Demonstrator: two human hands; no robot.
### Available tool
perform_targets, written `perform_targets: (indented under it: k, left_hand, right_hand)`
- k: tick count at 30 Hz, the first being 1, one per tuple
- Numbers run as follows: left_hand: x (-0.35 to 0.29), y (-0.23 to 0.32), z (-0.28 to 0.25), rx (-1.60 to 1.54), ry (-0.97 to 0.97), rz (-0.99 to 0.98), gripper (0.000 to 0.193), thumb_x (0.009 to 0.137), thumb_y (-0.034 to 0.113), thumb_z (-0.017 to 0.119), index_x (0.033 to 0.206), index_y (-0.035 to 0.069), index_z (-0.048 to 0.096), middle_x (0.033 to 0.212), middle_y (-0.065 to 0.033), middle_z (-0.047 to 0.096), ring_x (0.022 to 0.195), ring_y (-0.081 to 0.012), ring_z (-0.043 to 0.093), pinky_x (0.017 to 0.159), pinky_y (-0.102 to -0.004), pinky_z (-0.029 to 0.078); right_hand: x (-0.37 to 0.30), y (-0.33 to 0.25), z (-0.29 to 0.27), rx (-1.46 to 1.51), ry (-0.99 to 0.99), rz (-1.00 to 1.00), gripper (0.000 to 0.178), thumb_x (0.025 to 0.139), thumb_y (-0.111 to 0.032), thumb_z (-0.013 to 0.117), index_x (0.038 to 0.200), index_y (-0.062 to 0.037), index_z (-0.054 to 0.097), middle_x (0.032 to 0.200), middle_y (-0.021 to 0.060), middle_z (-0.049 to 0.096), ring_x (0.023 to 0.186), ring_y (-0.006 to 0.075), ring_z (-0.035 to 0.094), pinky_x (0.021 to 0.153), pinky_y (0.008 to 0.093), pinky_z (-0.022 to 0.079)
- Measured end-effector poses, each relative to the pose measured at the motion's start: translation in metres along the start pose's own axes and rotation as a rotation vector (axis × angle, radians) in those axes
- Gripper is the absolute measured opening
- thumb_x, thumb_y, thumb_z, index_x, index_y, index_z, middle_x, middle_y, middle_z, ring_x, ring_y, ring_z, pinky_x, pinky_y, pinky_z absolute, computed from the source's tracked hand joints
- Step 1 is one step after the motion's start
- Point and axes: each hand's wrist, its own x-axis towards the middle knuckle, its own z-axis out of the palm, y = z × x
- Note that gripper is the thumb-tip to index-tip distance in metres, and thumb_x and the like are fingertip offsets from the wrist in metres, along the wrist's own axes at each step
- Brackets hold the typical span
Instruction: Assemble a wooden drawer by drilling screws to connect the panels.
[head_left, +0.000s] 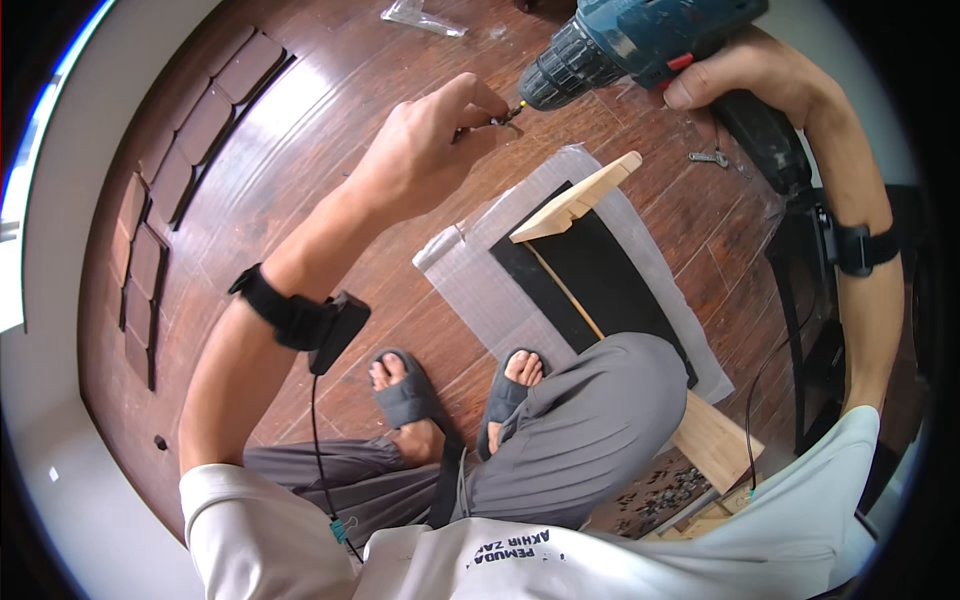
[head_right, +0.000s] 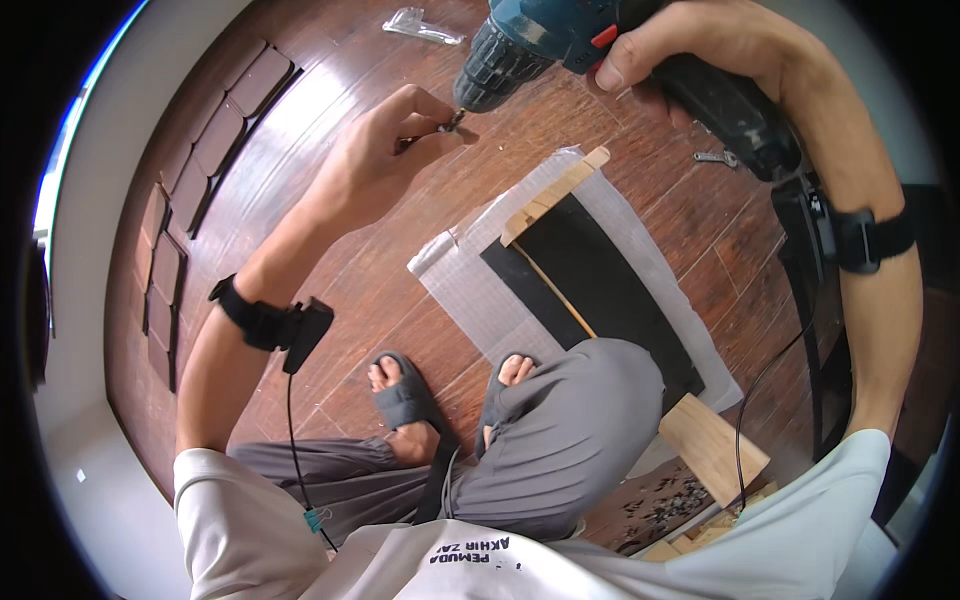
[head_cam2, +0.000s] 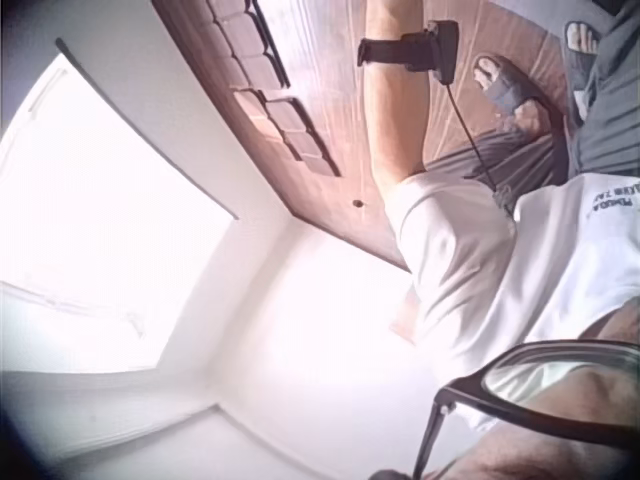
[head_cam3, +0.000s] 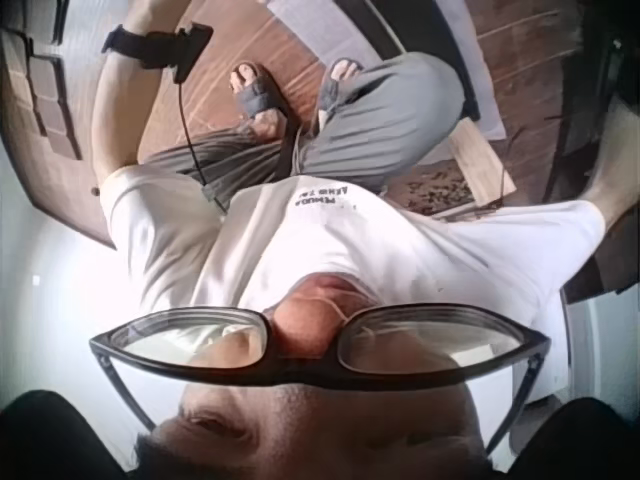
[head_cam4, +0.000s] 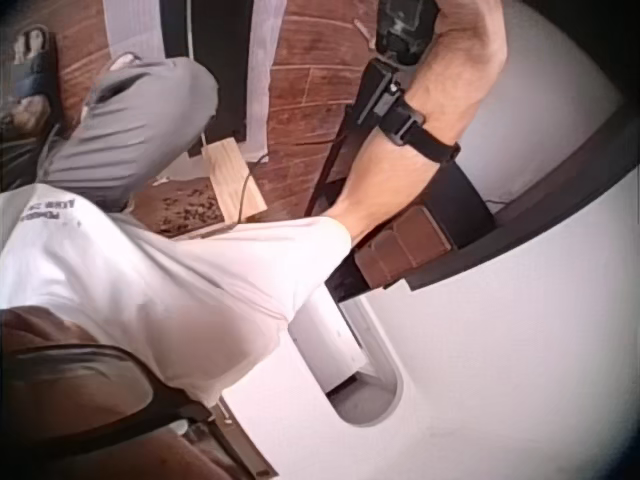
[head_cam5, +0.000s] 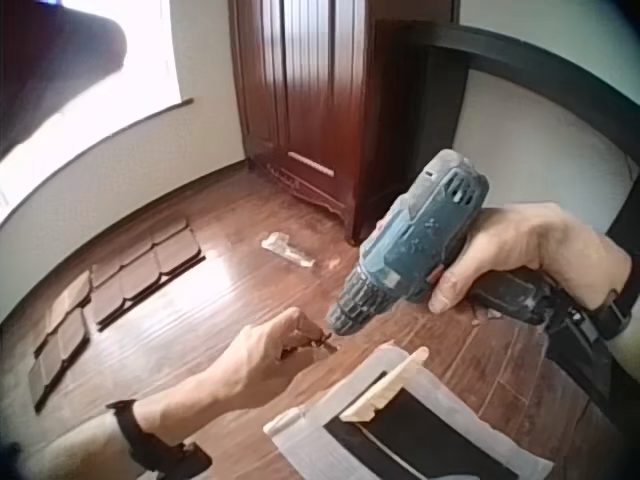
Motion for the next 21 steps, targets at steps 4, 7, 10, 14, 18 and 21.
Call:
perform_targets:
  k: [4, 7, 10, 14, 18, 21]
  left_hand:
    - [0.008, -0.054, 0.048, -0.11, 0.095, -0.155, 0.031, 0.087, 0.024, 0.071, 0.107, 0.002, 0.065, 0.091, -0.017, 0.069, 0.083, -0.0281, 0.068, 0.072, -0.0372, 0.053]
    - [-0.004, -0.093, 0.087, -0.181, 0.18, -0.208, 0.032, 0.082, 0.029, 0.073, 0.1, 0.003, 0.07, 0.092, -0.0168, 0.07, 0.089, -0.0318, 0.067, 0.079, -0.0398, 0.052]
    - [-0.012, -0.124, 0.128, -0.344, 0.117, -0.328, 0.03, 0.079, 0.024, 0.074, 0.099, 0.003, 0.071, 0.092, -0.0175, 0.07, 0.089, -0.0329, 0.068, 0.08, -0.0399, 0.052]
    - [-0.014, -0.148, 0.167, -0.432, 0.01, -0.464, 0.028, 0.078, 0.025, 0.075, 0.094, 0.002, 0.072, 0.089, -0.0178, 0.071, 0.086, -0.0345, 0.068, 0.079, -0.0403, 0.052]
    - [-0.011, -0.155, 0.189, -0.609, -0.005, -0.643, 0.028, 0.074, 0.023, 0.075, 0.091, 0.0, 0.074, 0.079, -0.0148, 0.072, 0.072, -0.0252, 0.071, 0.072, -0.0344, 0.055]
    - [-0.015, -0.156, 0.187, -0.691, -0.035, -0.716, 0.027, 0.074, 0.02, 0.076, 0.092, 0.0, 0.074, 0.078, -0.0139, 0.072, 0.07, -0.0227, 0.071, 0.071, -0.0321, 0.055]
  right_hand:
    - [0.088, 0.007, 0.003, 0.229, -0.353, 0.144, 0.045, 0.074, -0.023, 0.083, 0.111, -0.0072, 0.064, 0.082, 0.0099, 0.066, 0.059, 0.0199, 0.063, 0.057, 0.0363, 0.057]
    - [0.143, 0.017, 0.036, -0.17, -0.376, 0.19, 0.038, 0.065, -0.022, 0.077, 0.09, 0.0045, 0.066, 0.06, 0.012, 0.062, 0.047, 0.0187, 0.062, 0.045, 0.0286, 0.053]
    - [0.198, 0.009, 0.08, -0.317, -0.683, 0.319, 0.037, 0.065, -0.016, 0.075, 0.094, 0.0058, 0.065, 0.061, 0.0141, 0.062, 0.046, 0.0189, 0.062, 0.045, 0.0289, 0.053]
    - [0.277, 0.07, 0.126, -0.166, -1.164, 0.51, 0.033, 0.072, -0.022, 0.082, 0.097, -0.005, 0.068, 0.074, 0.0103, 0.064, 0.059, 0.0191, 0.062, 0.056, 0.0367, 0.055]
    - [0.292, 0.048, 0.156, -0.451, -1.106, 0.591, 0.027, 0.071, -0.011, 0.075, 0.091, 0.0036, 0.066, 0.067, 0.0151, 0.065, 0.051, 0.0211, 0.065, 0.051, 0.0335, 0.057]
    - [0.304, 0.042, 0.172, -0.598, -1.117, 0.626, 0.021, 0.073, -0.009, 0.073, 0.086, 0.005, 0.065, 0.067, 0.0173, 0.066, 0.05, 0.0221, 0.066, 0.05, 0.0331, 0.058]
